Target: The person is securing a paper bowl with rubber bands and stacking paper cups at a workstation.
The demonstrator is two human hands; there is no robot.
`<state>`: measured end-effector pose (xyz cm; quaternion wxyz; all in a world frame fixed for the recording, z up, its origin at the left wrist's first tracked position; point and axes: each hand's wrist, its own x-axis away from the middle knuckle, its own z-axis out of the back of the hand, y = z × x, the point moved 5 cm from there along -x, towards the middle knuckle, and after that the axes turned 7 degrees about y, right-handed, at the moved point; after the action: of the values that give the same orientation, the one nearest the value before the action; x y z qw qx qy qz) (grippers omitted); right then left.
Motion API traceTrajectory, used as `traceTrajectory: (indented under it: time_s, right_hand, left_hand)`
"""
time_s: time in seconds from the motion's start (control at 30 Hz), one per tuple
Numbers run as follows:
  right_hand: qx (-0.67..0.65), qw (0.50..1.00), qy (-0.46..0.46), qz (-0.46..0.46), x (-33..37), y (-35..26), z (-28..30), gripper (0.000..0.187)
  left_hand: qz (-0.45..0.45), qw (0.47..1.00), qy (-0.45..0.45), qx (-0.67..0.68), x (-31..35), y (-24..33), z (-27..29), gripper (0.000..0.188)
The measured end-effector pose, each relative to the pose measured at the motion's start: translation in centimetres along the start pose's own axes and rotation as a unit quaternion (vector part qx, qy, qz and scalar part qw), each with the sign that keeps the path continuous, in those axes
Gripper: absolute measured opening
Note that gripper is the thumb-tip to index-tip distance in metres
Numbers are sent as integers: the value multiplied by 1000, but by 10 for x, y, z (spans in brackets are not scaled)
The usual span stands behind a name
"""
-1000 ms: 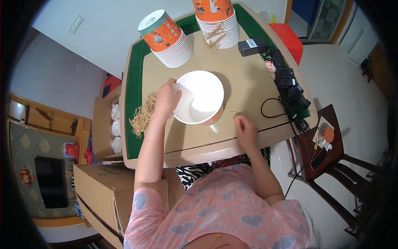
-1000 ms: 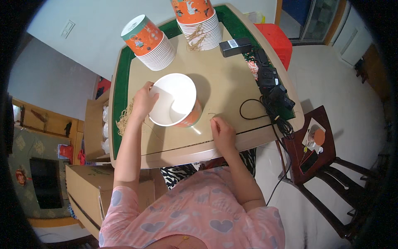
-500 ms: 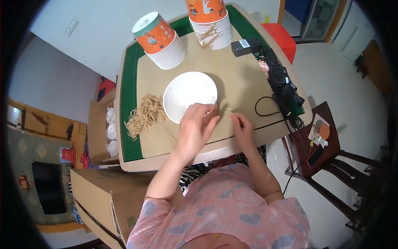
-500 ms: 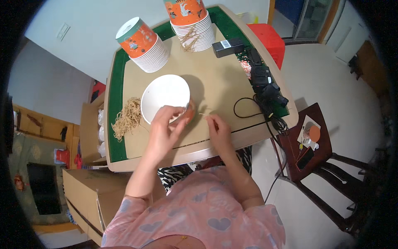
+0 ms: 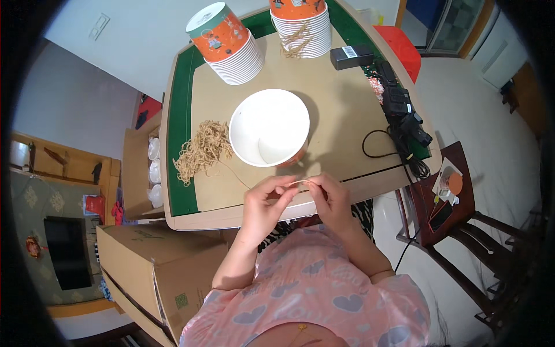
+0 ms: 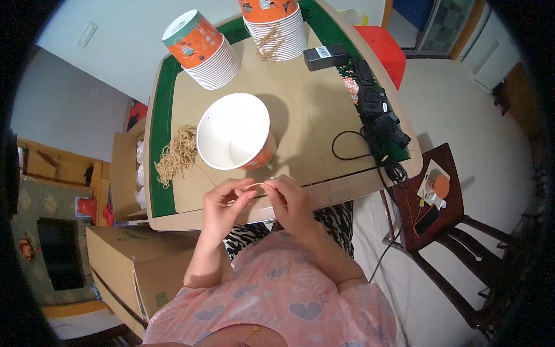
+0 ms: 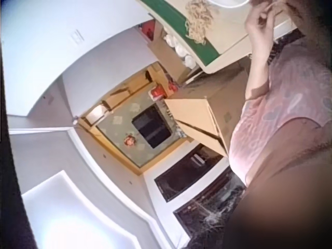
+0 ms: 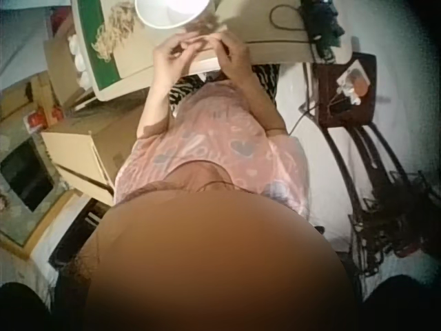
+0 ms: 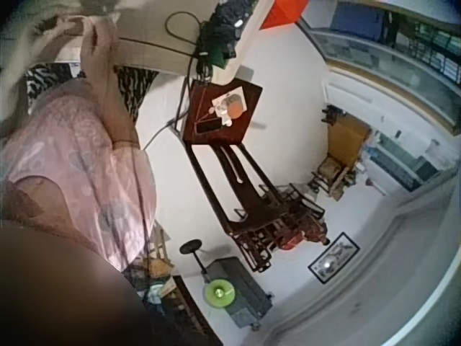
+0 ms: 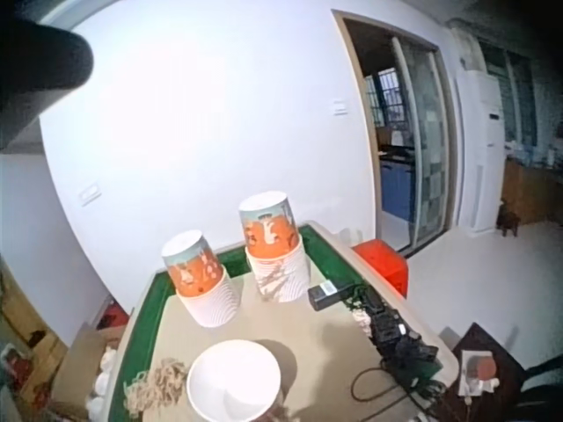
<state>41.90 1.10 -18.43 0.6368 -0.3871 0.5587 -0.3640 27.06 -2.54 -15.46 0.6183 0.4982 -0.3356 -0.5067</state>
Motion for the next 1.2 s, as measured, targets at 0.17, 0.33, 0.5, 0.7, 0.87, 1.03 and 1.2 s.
traceTrajectory:
  time_s: [0.17,0.33,0.5,0.7,0.87,1.03,1.2]
  right_hand:
    - [10,1000,4,-3,0,-6,-5,8]
    - [-64,994,37,-80,3,3,-9,13]
    - [-26,998,29,-58,-5,-6,-4,11]
    - [-109,987,57,-106,-9,16,-8,8]
    - [-44,990,51,-127,-20,9,-5,6]
    - [-30,981,147,-125,-30,41,-6,6]
    - [-8,980,167,-104,-34,49,-11,8]
  left_hand:
    - [33,999,-7,-11,-5,-3,5,11]
    - [52,998,-22,-24,-10,-3,6,13]
    - [53,998,-32,-23,-15,3,3,12]
    - [-67,989,-50,-125,-24,26,-4,4]
    - [-82,987,-35,-137,-36,31,-5,5]
    - [-133,973,3,-187,-74,36,-3,11]
    - [-106,963,-88,-230,-89,26,-11,19]
